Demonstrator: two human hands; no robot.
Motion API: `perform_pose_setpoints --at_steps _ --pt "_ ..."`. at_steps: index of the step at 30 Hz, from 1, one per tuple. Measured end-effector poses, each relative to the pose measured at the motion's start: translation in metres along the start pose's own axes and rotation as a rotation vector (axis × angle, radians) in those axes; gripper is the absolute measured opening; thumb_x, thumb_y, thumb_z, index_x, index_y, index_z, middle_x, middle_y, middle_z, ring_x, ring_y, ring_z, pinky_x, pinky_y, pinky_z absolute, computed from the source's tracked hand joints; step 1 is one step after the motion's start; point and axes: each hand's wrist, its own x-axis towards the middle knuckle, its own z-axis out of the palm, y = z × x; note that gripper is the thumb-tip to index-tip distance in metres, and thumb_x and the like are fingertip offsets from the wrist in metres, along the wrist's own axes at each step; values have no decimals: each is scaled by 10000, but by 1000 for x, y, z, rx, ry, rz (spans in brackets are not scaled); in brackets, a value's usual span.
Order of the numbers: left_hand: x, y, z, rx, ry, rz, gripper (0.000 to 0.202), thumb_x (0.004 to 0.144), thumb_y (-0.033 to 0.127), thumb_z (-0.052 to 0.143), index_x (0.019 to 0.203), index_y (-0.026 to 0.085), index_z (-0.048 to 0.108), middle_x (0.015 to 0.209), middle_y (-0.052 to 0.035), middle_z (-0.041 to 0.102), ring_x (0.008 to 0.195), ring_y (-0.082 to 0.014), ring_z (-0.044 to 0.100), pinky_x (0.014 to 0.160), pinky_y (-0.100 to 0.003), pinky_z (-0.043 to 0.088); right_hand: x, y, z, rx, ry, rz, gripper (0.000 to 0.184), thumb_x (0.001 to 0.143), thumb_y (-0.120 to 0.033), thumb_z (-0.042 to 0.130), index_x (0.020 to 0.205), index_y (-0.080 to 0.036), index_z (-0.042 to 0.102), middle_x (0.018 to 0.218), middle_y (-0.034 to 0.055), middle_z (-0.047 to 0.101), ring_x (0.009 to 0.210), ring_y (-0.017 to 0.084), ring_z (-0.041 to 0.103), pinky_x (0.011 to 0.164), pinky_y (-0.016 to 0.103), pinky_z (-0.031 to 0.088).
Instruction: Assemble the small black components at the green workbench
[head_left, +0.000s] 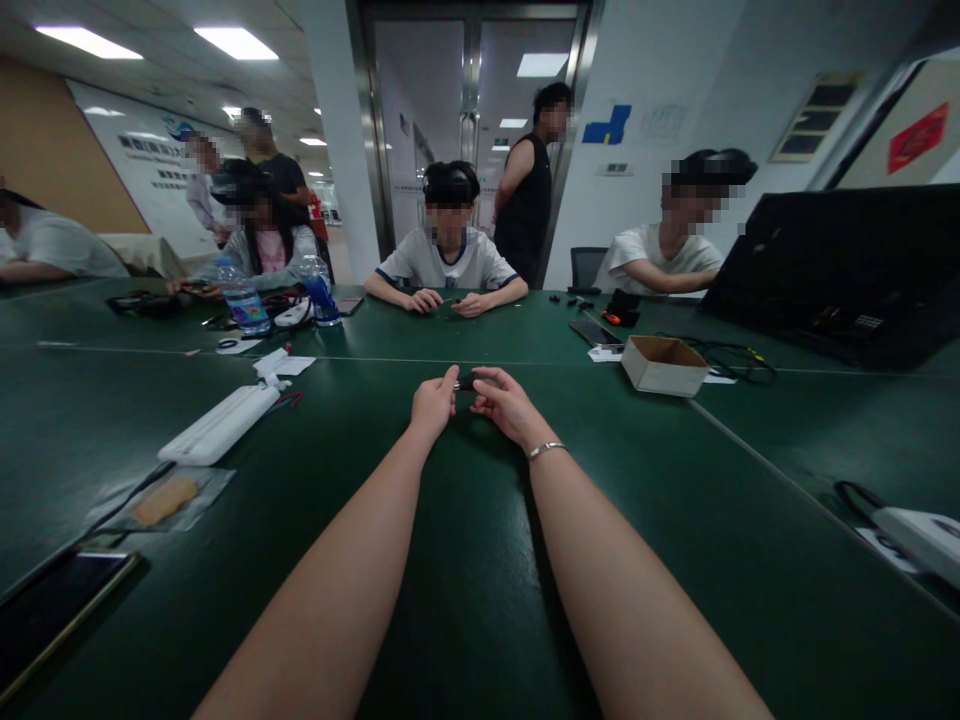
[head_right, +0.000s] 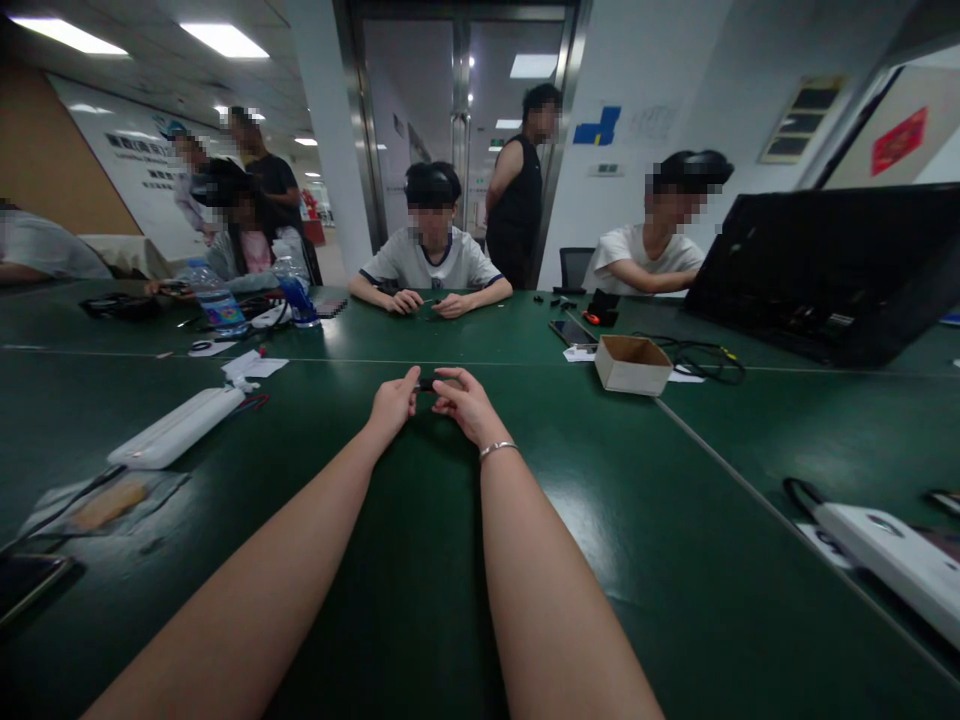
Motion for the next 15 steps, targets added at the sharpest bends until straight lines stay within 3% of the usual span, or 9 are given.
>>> perform_pose_setpoints --at_steps 8,15 --pt "6 -3 -3 -59 -35 -37 531 814 628 421 502 199 430 394 14 419 392 -112 415 446 -242 310 0 0 -3 -29 -111 -30 476 552 -238 877 952 -214 620 799 -32 635 606 98 596 600 237 525" --pt "2 -8 1 -51 -113 59 496 813 626 458 584 185 476 469 25 454 420 -96 421 425 -219 304 0 -2 3 -37 32 31 337 681 -354 811 742 -189 523 505 -77 526 388 59 433 606 281 565"
